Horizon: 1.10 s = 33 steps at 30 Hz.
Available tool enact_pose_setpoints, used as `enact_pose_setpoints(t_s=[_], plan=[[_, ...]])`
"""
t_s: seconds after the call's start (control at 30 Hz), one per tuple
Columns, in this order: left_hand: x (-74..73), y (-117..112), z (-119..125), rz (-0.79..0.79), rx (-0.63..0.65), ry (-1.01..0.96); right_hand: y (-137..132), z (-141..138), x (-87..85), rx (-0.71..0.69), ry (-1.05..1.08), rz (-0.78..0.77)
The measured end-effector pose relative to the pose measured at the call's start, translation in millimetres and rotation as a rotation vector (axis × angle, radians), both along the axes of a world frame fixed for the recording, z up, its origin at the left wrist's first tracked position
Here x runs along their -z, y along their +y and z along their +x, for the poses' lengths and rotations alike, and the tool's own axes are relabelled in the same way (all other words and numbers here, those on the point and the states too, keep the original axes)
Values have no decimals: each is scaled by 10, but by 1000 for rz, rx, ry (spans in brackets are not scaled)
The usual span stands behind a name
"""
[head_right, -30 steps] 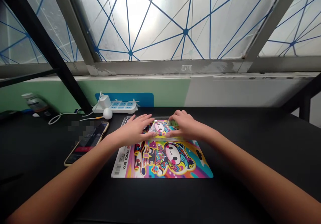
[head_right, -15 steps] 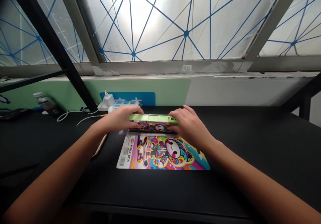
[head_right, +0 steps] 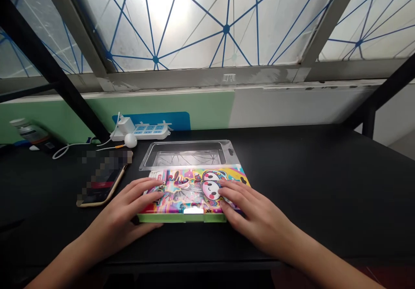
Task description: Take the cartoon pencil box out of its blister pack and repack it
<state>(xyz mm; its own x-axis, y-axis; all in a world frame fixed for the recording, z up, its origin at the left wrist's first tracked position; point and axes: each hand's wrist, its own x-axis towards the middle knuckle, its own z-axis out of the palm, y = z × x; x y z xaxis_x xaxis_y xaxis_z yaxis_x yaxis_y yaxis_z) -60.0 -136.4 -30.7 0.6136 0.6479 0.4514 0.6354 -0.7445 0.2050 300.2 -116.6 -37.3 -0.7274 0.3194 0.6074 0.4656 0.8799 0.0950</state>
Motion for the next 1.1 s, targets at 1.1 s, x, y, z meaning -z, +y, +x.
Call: enact_pose_setpoints(t_s=[1.1], plan=[[121, -60, -45, -523, -360, -223, 464, 194, -18, 347, 580, -1099]])
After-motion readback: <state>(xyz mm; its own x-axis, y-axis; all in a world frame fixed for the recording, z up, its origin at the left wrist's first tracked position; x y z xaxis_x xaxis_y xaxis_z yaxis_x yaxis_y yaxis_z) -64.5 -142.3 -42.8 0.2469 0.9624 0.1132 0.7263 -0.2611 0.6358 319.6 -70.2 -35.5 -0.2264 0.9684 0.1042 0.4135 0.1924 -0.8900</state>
